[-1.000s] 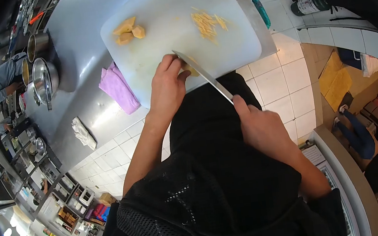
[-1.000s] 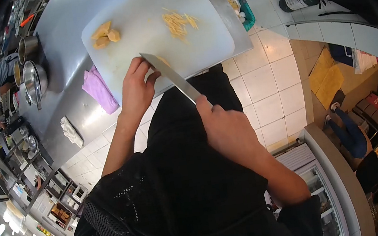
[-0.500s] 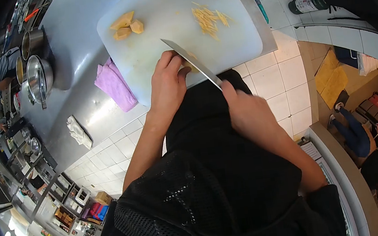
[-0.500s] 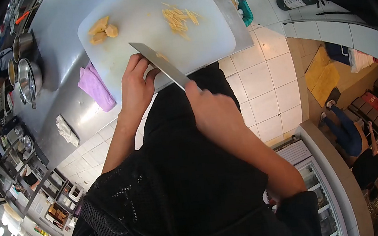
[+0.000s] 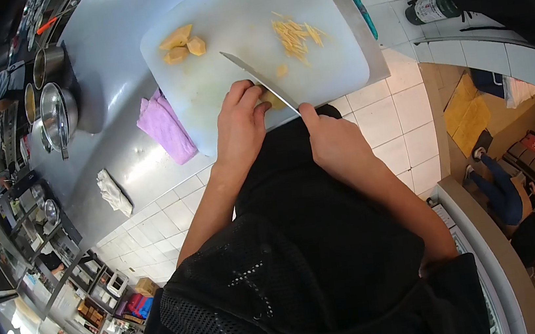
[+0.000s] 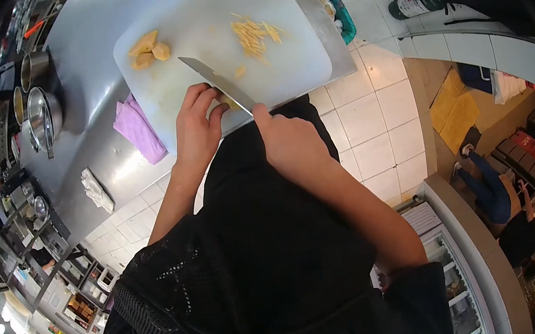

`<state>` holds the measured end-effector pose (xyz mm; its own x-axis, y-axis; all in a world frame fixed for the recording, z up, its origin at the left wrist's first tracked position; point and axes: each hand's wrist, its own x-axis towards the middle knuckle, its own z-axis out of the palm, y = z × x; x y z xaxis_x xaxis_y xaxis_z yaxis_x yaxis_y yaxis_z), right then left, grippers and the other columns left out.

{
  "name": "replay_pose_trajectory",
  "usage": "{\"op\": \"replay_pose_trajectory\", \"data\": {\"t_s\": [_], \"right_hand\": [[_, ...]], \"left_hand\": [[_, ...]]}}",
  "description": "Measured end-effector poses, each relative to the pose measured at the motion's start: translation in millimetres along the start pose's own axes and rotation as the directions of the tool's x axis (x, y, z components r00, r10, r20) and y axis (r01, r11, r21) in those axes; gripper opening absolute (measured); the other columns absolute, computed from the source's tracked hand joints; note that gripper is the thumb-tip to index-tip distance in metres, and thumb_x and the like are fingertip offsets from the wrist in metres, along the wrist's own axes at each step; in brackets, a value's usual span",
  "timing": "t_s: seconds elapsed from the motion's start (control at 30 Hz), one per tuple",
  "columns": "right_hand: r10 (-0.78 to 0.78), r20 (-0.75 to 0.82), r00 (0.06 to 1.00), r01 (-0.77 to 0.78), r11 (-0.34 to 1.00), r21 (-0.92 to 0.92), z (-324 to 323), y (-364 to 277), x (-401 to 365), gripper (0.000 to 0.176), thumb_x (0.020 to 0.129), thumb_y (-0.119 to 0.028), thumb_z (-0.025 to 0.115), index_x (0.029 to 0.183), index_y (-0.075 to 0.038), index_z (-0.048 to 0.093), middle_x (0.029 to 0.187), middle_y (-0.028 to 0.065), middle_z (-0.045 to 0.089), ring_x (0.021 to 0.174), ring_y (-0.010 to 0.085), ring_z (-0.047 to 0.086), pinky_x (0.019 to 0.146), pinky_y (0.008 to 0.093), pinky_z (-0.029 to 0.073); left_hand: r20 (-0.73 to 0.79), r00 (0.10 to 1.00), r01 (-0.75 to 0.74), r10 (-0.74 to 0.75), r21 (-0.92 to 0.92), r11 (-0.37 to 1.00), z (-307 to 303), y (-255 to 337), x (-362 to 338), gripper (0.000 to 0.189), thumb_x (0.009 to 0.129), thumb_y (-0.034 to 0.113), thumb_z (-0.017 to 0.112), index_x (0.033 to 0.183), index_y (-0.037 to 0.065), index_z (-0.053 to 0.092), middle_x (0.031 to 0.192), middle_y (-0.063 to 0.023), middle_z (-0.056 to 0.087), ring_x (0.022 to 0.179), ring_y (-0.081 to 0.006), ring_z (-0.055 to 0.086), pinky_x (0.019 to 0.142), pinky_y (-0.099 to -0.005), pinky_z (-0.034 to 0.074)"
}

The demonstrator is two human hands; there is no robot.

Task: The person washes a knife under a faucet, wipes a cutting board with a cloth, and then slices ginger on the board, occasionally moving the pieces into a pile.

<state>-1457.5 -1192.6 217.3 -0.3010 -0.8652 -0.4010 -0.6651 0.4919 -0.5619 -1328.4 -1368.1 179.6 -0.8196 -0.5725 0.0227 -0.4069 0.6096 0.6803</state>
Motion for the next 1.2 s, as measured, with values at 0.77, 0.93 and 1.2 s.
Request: {"op": "replay_pose_trajectory", "data": {"t_s": [0.77, 0.93, 1.2], "right_hand": [[0.124, 0.187, 0.975, -0.111, 0.991, -0.076, -38.0, -26.1, -43.8, 0.035, 0.096, -0.003, 0.056, 0.13, 0.001, 0.052, 0.084, 0.0217, 0.072, 0.074, 0.0435, 0.075, 0.07, 0.0549, 0.06], [-0.004, 0.038, 0.999, 0.004, 1.0, -0.021, 3.2, -6.9, 21.6, 0.032, 0.097, -0.003, 0.055, 0.128, 0.002, 0.052, 0.084, 0.0232, 0.071, 0.074, 0.0446, 0.074, 0.069, 0.0559, 0.06], [0.033, 0.11, 0.993, -0.029, 0.999, -0.04, -44.2, -32.1, -41.5, 0.033, 0.095, -0.001, 0.057, 0.128, 0.003, 0.052, 0.083, 0.0235, 0.071, 0.074, 0.0444, 0.074, 0.067, 0.0543, 0.06]], "left_hand": [[-0.027, 0.999, 0.025, -0.026, -0.032, 0.999, -0.4, 2.5, -1.4, 0.029, 0.083, -0.007, 0.076, 0.112, -0.001, 0.071, 0.119, -0.0169, 0.066, 0.106, -0.0418, 0.065, 0.09, -0.0498, 0.055], [-0.016, 1.0, 0.0, -0.001, -0.041, 0.999, -2.4, 1.2, -0.5, 0.031, 0.086, -0.007, 0.077, 0.116, -0.003, 0.071, 0.12, -0.0179, 0.068, 0.109, -0.0436, 0.068, 0.089, -0.0474, 0.056], [-0.047, 0.999, 0.025, -0.026, -0.028, 0.999, 1.8, 1.7, -2.8, 0.03, 0.083, -0.007, 0.076, 0.112, -0.001, 0.072, 0.118, -0.016, 0.067, 0.104, -0.0409, 0.066, 0.089, -0.0491, 0.056]]}}
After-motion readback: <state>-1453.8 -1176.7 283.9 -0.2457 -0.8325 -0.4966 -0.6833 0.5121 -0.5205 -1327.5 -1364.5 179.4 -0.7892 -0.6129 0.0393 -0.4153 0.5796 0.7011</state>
